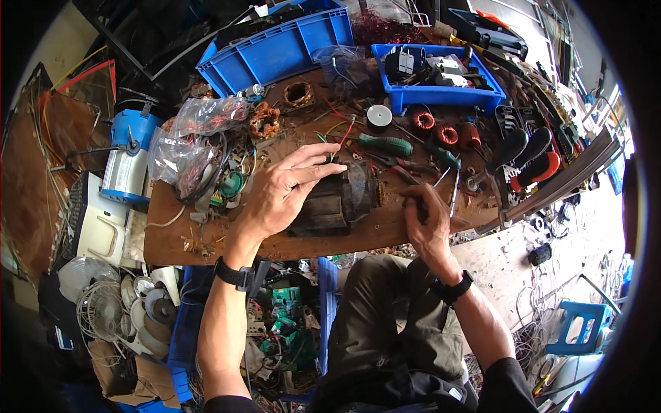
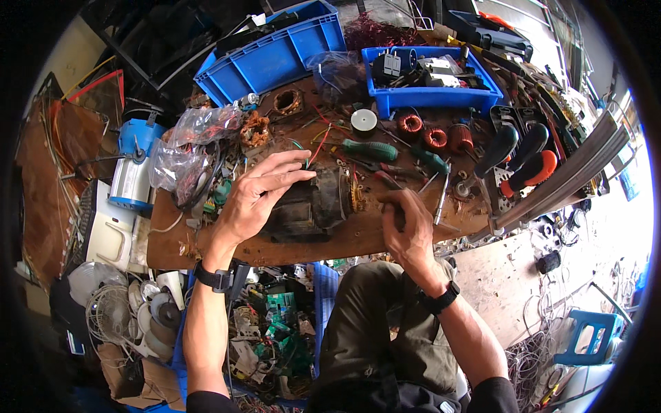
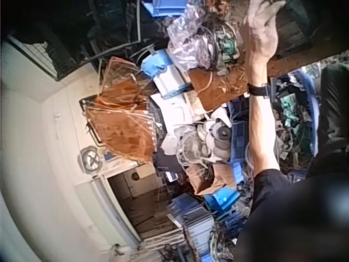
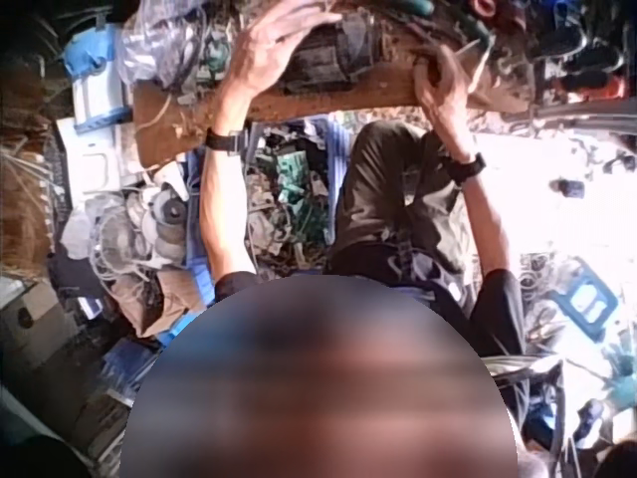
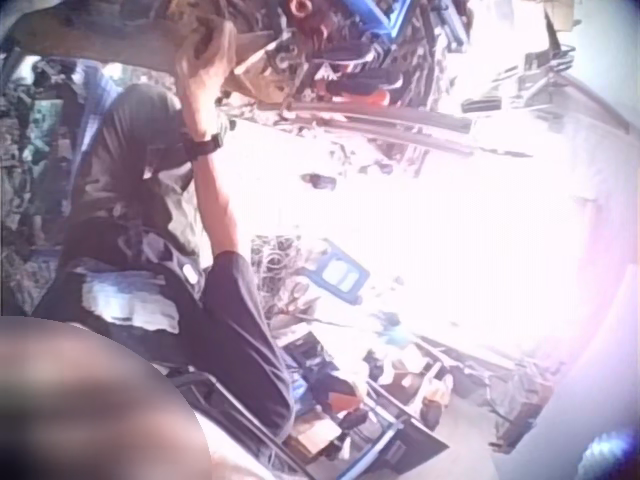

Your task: Disassemble the housing and components of an electric motor.

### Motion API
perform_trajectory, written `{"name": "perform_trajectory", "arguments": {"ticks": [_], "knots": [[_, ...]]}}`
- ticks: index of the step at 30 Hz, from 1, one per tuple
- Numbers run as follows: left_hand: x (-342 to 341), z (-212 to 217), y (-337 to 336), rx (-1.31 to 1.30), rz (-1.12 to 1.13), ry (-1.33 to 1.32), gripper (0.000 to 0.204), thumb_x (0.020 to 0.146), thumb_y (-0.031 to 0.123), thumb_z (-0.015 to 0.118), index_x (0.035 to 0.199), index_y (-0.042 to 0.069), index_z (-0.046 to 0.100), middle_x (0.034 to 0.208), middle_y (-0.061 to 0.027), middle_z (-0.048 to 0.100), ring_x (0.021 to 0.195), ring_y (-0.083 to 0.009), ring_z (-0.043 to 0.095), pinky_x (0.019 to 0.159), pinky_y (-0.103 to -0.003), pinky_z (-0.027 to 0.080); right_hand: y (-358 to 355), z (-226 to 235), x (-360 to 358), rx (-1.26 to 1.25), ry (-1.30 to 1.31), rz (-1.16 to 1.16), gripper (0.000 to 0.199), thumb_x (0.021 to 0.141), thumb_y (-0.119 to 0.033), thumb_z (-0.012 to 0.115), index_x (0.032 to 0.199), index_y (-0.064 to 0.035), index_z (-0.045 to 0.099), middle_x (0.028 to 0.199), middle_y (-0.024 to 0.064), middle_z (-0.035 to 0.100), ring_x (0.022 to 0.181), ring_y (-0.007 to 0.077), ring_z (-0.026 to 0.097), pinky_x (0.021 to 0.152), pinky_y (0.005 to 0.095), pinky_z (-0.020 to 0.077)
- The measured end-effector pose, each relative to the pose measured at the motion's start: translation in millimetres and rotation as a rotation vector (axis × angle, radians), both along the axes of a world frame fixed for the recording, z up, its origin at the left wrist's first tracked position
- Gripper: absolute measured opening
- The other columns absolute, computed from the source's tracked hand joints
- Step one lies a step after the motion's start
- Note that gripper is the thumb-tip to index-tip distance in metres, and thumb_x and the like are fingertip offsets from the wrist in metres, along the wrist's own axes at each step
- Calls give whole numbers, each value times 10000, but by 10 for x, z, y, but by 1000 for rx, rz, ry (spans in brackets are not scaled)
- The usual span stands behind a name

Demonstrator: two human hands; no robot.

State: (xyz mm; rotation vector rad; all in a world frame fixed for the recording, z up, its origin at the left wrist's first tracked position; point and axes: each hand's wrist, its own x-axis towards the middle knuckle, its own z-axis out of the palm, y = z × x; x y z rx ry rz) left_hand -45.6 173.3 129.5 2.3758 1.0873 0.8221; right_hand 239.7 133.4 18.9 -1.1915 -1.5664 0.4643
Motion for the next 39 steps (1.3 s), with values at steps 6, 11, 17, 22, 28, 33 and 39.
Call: {"name": "perform_trajectory", "arguments": {"ticks": [6, 11, 17, 22, 28, 33, 39], "knots": [[43, 29, -12, 102, 52, 52, 330, 1078, 86, 623, 1305, 230, 814, 1505, -1, 691, 1287, -251, 737, 990, -356, 634, 8, 5, 36, 20, 20, 11, 161, 969, 5, 620, 1114, -15, 688, 994, 171, 678, 929, 381, 683, 831, 437, 542], [95, 71, -37, -44, 58, 20, 311, 1084, 79, 608, 1320, 112, 807, 1500, -107, 688, 1403, -310, 641, 1162, -419, 509, 13, -1, 50, -10, 75, 25, 157, 964, 8, 617, 1105, -11, 685, 1013, 176, 684, 955, 392, 687, 842, 450, 543], [55, 53, 2, 70, 26, 34, 317, 1078, 84, 619, 1313, 162, 818, 1438, -77, 733, 1296, -292, 719, 1073, -388, 574, 25, -6, 62, 45, 91, 42, 147, 958, 16, 617, 1090, -3, 677, 1019, 198, 679, 974, 426, 672, 855, 472, 540], [47, 67, -7, 17, 30, 43, 343, 1055, 44, 611, 1315, 140, 815, 1432, -87, 736, 1326, -288, 699, 1114, -391, 546, 44, -33, 63, 71, 100, 50, 128, 950, 20, 628, 1074, -1, 654, 995, 194, 665, 961, 423, 667, 841, 475, 537], [16, 57, -2, -44, 25, 25, 361, 1046, 37, 607, 1331, 129, 806, 1452, -83, 724, 1368, -281, 671, 1158, -397, 514, 49, -44, 70, 101, 118, 54, 128, 947, 16, 639, 1072, -9, 650, 983, 181, 663, 940, 407, 669, 817, 466, 541], [65, 92, -12, -46, 27, 35, 358, 1055, 46, 599, 1336, 131, 804, 1455, -76, 724, 1364, -271, 673, 1166, -393, 509, 45, -35, 87, 106, 114, 50, 124, 949, 12, 642, 1069, -15, 657, 979, 173, 664, 939, 397, 671, 819, 463, 541], [76, 89, -18, -49, 51, 28, 312, 1078, 70, 593, 1294, 109, 815, 1413, -74, 750, 1318, -270, 700, 1125, -381, 525, 41, -14, 83, 45, 117, 129, 270, 946, -98, 723, 1195, -20, 657, 1125, 175, 681, 1090, 402, 667, 926, 467, 547]]}}
